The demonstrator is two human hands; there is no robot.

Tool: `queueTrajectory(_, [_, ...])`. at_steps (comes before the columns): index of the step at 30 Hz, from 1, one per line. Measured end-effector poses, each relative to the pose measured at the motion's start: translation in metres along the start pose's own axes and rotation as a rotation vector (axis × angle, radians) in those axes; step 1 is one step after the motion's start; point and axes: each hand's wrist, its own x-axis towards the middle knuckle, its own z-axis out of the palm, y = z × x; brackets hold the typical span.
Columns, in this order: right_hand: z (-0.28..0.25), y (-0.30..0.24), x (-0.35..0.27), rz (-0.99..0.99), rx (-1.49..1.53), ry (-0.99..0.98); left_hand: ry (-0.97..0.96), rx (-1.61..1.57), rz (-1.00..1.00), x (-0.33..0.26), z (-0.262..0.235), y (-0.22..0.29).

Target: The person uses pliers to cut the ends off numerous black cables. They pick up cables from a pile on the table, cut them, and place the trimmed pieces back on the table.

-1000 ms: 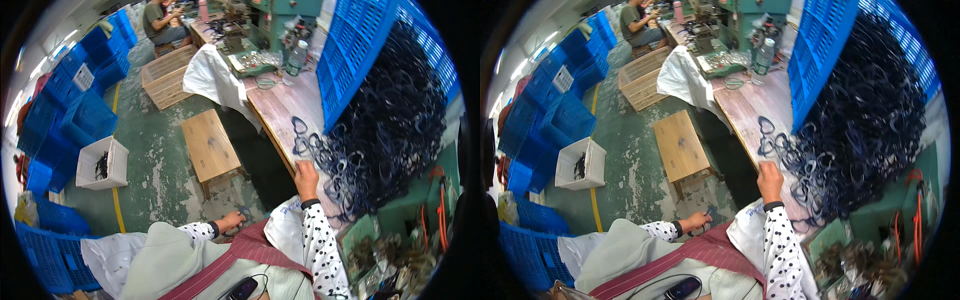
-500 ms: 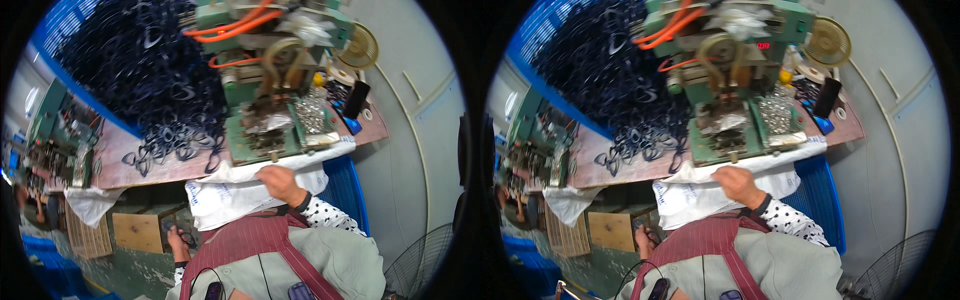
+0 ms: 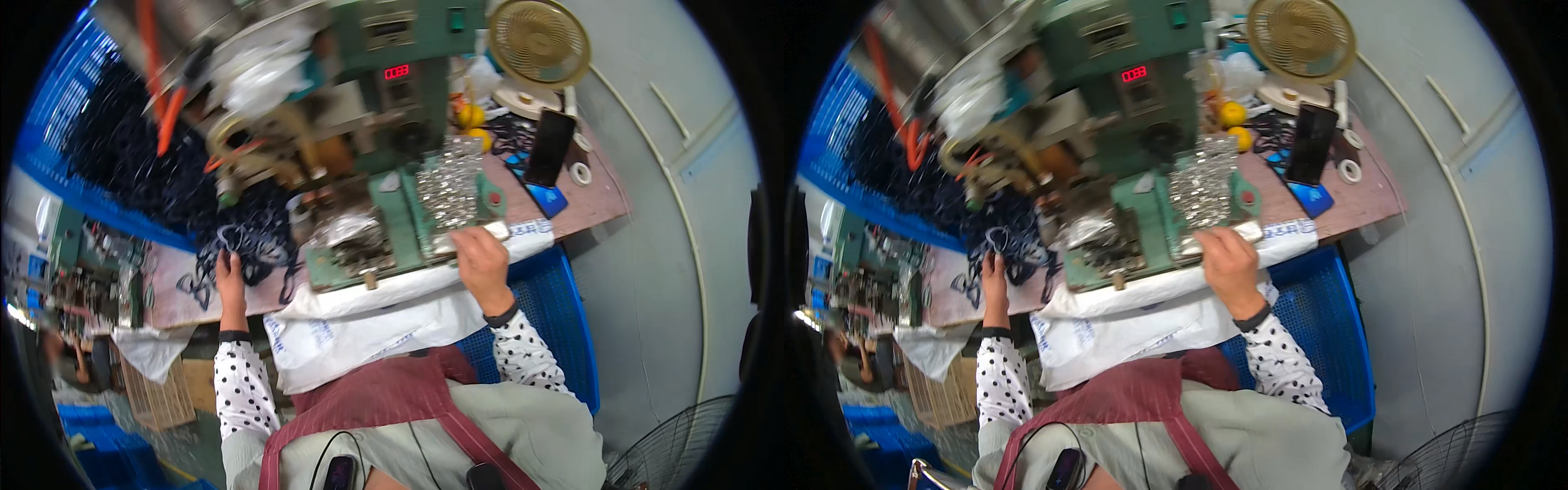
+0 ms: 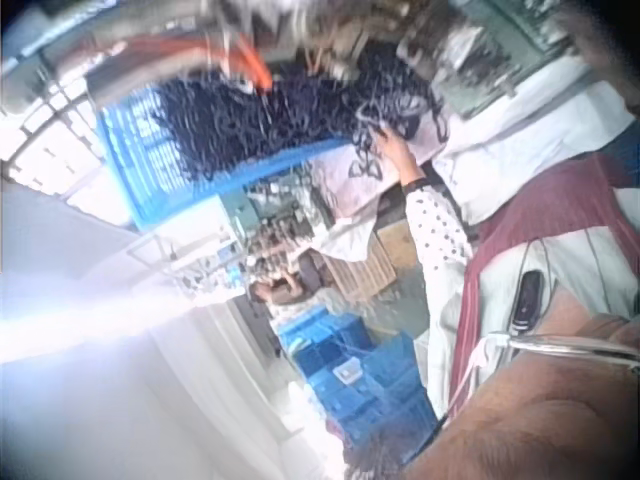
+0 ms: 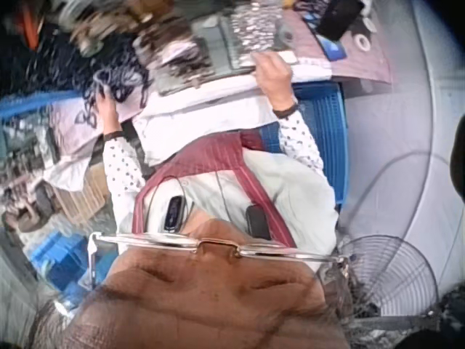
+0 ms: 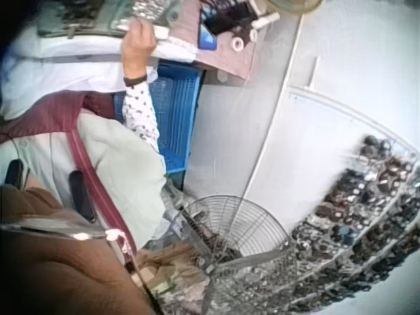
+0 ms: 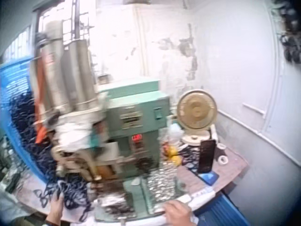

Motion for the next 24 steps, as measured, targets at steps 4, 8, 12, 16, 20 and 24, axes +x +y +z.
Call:
queueTrajectory(4, [0.0,0.025,0.008,0.051,-0.102,0.06,0.103,0.587,0.318,-0.03,0.042,0.022])
queueTrajectory(8, [0.009,0.035,0.0,0.093,-0.055,0.117,0.199,0.621,0.334,-0.092,0.011,0.027])
queueTrajectory(12, [0.008,0.035,0.002,-0.017,-0.05,0.14,0.278,0.823,0.249,-0.182,-0.05,-0.001])
queueTrajectory(16, [0.016,0.021,-0.006,-0.005,-0.003,0.051,0.001,1.071,-0.252,-0.323,-0.108,-0.037])
queueTrajectory(20, [-0.012,-0.05,-0.014,0.085,0.113,-0.066,-0.307,1.243,-0.093,-0.399,-0.135,0.0])
queueTrajectory(24, [0.02,-0.148,-0.016,-0.118,0.311,-0.374,-0.421,1.138,-0.448,-0.427,-0.16,-0.029])
